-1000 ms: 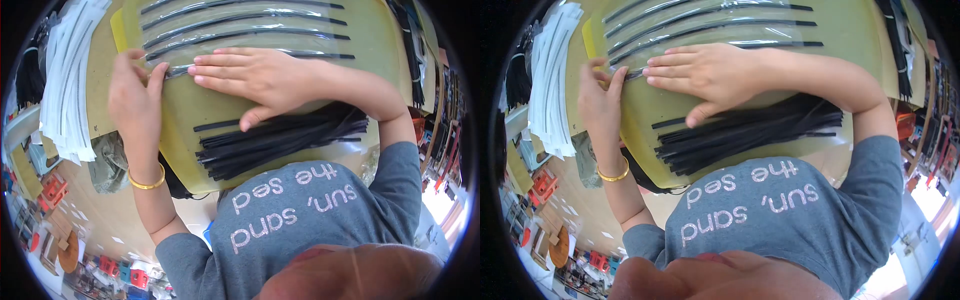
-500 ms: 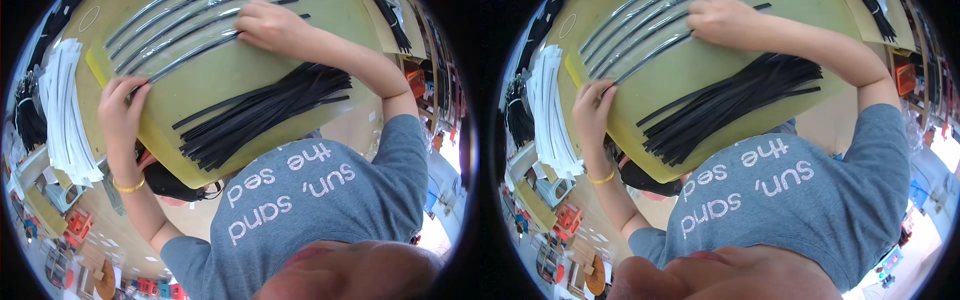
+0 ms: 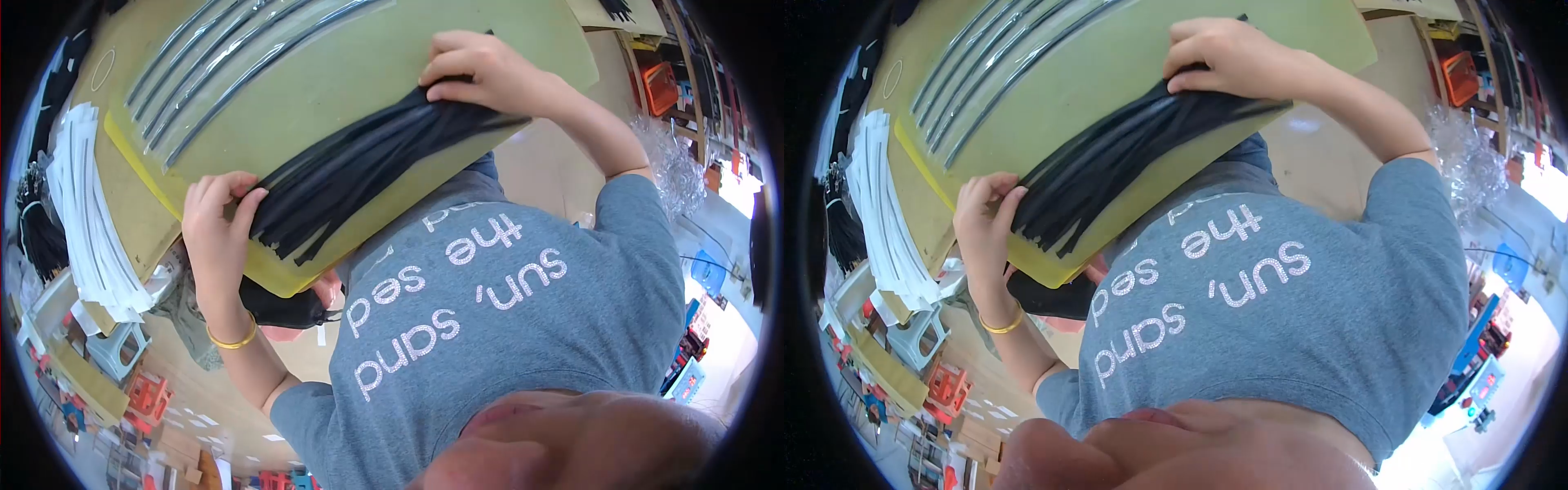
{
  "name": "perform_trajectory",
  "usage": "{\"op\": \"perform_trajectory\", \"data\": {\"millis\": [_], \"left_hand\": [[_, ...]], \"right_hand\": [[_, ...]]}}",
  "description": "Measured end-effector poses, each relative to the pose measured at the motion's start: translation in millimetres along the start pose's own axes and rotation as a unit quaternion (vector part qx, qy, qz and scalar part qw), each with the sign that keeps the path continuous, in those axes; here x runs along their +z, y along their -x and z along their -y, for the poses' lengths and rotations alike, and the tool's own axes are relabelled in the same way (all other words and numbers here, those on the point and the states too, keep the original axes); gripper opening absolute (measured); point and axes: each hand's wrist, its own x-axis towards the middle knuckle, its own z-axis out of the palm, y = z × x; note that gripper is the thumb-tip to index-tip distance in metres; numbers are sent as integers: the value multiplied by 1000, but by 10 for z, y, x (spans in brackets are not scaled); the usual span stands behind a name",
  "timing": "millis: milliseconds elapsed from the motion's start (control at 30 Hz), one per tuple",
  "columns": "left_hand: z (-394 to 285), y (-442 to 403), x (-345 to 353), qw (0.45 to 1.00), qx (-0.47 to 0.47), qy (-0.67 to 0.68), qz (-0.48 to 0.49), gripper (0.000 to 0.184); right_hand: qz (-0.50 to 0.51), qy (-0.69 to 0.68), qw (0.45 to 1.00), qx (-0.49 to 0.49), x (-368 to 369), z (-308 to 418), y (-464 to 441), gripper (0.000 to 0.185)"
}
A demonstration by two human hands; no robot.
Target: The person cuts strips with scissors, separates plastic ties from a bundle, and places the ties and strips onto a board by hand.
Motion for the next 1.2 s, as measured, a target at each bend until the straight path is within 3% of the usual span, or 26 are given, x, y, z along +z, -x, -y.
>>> {"op": "perform_trajectory", "data": {"millis": [67,300,400,500,600,733,800,833,933,1067,1167,1200], "left_hand": [[-45,4,9,1000,-12,-8,7,17],[-91,-40,-36,999,-4,-25,-42,11],[-107,-40,-68,998,-35,-29,-52,10],[-110,20,-69,994,-75,-77,-29,17],[-81,124,-43,996,-13,-79,-47,31],[-9,221,26,999,-1,-40,-9,58],[96,212,92,999,37,-30,-13,70],[132,189,100,999,30,-23,0,81],[266,15,127,998,59,12,-26,87],[342,-305,122,973,76,208,-72,96],[462,-465,129,936,56,338,-83,98],[470,-483,111,919,44,380,-98,94]], "right_hand": [[15,12,1000,15,-4,64,84,18],[-9,20,995,-100,77,79,-103,14],[16,60,997,-43,37,198,-203,43],[51,149,981,-117,71,363,-120,73],[47,215,968,-122,229,404,-30,91],[9,233,964,-127,196,123,-210,67],[-59,214,963,-154,172,-29,-399,39],[-68,218,960,-166,164,-105,-495,39],[-86,211,959,-170,125,-198,-659,39],[-85,204,962,-160,-12,-187,-732,38],[-77,140,963,-218,-349,-65,-714,21],[-80,121,975,-169,-456,-68,-673,25]]}}
